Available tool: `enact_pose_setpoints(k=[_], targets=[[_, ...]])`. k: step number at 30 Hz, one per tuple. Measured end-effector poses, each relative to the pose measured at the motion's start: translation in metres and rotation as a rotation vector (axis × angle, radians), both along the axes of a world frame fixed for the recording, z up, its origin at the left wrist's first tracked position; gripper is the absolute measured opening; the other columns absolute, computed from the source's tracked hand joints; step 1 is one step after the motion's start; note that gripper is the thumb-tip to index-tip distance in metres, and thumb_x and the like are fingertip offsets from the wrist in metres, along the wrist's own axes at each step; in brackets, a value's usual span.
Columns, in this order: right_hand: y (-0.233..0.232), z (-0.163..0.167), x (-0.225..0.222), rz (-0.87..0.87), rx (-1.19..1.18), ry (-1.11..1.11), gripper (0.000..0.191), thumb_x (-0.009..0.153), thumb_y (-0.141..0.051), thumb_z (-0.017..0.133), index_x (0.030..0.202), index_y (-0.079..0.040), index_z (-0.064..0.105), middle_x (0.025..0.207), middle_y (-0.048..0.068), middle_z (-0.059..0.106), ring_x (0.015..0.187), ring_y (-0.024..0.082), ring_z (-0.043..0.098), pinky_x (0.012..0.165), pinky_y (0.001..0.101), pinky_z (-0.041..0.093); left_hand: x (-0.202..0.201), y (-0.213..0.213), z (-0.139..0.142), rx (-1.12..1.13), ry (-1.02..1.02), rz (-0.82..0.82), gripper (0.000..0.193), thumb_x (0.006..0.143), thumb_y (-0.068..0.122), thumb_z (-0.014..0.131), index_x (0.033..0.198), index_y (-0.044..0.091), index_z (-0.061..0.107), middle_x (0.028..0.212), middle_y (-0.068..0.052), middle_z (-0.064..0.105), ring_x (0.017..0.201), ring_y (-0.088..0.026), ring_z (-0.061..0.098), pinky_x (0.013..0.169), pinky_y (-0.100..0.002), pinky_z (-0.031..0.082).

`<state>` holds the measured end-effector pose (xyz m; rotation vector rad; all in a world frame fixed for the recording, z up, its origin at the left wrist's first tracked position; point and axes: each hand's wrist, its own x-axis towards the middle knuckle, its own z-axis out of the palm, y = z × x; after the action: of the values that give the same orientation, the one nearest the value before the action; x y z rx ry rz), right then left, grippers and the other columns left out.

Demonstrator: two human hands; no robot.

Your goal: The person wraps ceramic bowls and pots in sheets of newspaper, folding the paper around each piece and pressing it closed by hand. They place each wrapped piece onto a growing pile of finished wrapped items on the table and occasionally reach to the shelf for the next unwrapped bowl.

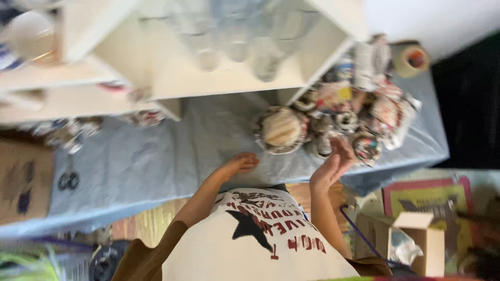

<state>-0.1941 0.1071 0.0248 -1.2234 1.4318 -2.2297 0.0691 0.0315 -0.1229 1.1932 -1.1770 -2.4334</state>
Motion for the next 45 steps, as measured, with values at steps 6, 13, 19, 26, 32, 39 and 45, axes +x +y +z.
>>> enact_pose_setpoints(k=[6,13,19,26,32,39,45], targets=[[-0.055,0.005,0.170,0.507,0.202,0.099,0.017,0.111,-0.007,0.047,0.128,-0.006,0.048,0.116,0.014,0.066,0.105,0.023,0.066,0.101,0.0385,0.052,0.157,-0.010,-0.007,-0.024,0.091,0.305,0.055,0.102,0.043,0.050,0.145,0.009,0.052,0.139,-0.014,0.064,0.132,-0.028,0.059,0.112,-0.044,0.045],[-0.105,-0.074,0.344,1.046,0.460,0.028,0.017,0.109,-0.009,0.054,0.125,-0.002,0.057,0.105,0.011,0.069,0.099,0.021,0.069,0.091,0.0360,0.057,0.344,-0.017,-0.009,-0.126,-0.061,0.668,0.049,0.105,0.039,0.043,0.145,0.011,0.051,0.141,-0.011,0.063,0.132,-0.026,0.059,0.113,-0.042,0.045],[-0.153,-0.123,0.456,1.168,0.713,-0.193,0.030,0.106,-0.014,0.052,0.134,-0.003,0.054,0.112,0.011,0.070,0.100,0.024,0.071,0.091,0.0391,0.058,0.456,-0.033,-0.005,-0.080,-0.097,0.891,0.041,0.105,0.038,0.045,0.137,0.015,0.056,0.137,-0.008,0.065,0.127,-0.024,0.061,0.106,-0.042,0.045],[-0.228,-0.100,0.550,1.035,0.905,-0.301,0.043,0.100,-0.021,0.055,0.141,-0.009,0.051,0.131,0.006,0.066,0.111,0.023,0.068,0.094,0.0429,0.058,0.494,-0.061,0.000,-0.080,-0.125,0.940,0.041,0.103,0.036,0.040,0.135,0.018,0.058,0.134,-0.002,0.069,0.121,-0.019,0.064,0.103,-0.038,0.044],[-0.287,-0.067,0.600,0.731,1.187,-0.291,0.037,0.098,-0.024,0.062,0.130,-0.008,0.056,0.114,0.009,0.068,0.096,0.023,0.068,0.080,0.0399,0.057,0.490,-0.078,0.006,-0.066,-0.012,0.992,0.038,0.104,0.034,0.046,0.133,0.016,0.060,0.132,-0.004,0.069,0.120,-0.021,0.066,0.102,-0.036,0.051],[-0.280,-0.076,0.601,0.637,0.893,-0.367,0.030,0.096,-0.024,0.069,0.117,-0.005,0.060,0.093,0.011,0.071,0.076,0.022,0.068,0.065,0.0358,0.056,0.493,-0.092,0.013,-0.129,-0.038,0.966,0.041,0.100,0.034,0.048,0.134,0.015,0.061,0.130,-0.005,0.069,0.117,-0.021,0.067,0.099,-0.040,0.049],[-0.222,-0.088,0.567,0.857,0.707,-0.359,0.027,0.096,-0.026,0.068,0.115,-0.007,0.065,0.097,0.000,0.069,0.088,0.013,0.067,0.077,0.0344,0.061,0.478,-0.114,0.022,-0.099,-0.016,1.148,0.047,0.099,0.039,0.056,0.140,0.016,0.054,0.132,-0.006,0.061,0.114,-0.022,0.061,0.097,-0.042,0.055]])
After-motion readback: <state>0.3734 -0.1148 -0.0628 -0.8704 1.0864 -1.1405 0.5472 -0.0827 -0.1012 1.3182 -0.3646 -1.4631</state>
